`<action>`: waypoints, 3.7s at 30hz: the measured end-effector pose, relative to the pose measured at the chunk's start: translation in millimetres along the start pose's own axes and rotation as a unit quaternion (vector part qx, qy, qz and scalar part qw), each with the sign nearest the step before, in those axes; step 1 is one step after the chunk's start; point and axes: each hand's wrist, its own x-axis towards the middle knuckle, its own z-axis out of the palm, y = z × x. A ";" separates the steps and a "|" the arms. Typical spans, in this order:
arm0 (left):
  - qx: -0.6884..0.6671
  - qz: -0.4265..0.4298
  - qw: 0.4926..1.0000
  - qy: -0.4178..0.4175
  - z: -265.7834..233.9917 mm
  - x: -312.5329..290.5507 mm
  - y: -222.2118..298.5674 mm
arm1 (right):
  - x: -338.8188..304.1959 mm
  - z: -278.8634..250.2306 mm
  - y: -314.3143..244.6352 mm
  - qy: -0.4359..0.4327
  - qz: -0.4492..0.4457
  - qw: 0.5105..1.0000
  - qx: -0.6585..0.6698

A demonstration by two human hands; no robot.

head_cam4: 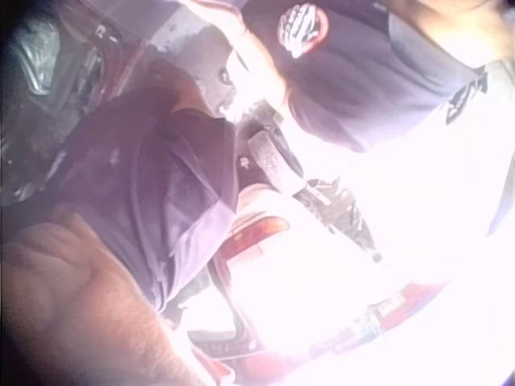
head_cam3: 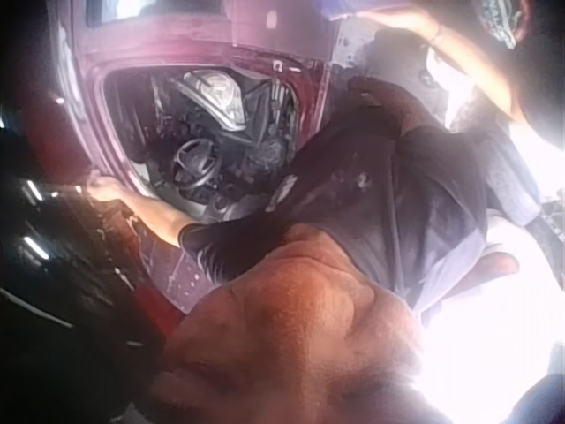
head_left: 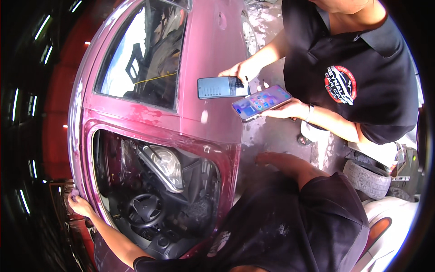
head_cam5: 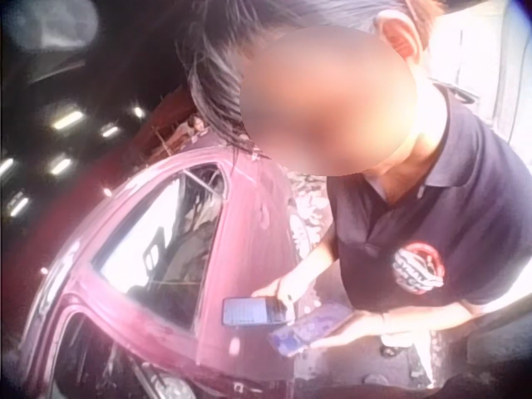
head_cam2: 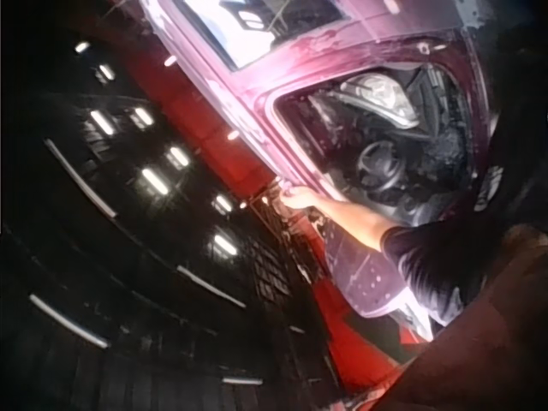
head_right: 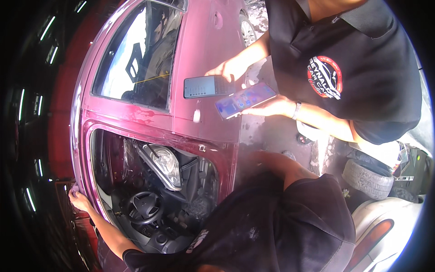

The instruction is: The person wipes the exterior of a maroon car with a cloth, focusing on the door frame, window trim, and side panels. They use a small tool to scrape or clean the door jambs and edges. Another person is visible nearby holding a phone.

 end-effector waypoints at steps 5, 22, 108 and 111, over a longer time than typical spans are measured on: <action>-0.017 -0.002 1.000 -0.001 -3.1 -1.0 1.0 | -0.3 0.5 3.2 -0.002 -0.025 0.999 -0.022; -0.026 0.016 1.000 0.001 -2.7 -3.7 1.9 | -7.6 -76.2 -88.8 0.160 -0.071 0.973 0.149; -0.297 0.086 0.951 0.015 -24.5 -15.4 17.8 | 242.6 -633.7 -565.8 0.802 -0.239 0.500 0.224; -0.284 0.093 0.954 0.017 -25.6 -9.5 18.9 | 234.1 -636.6 -577.1 0.795 -0.184 0.529 0.234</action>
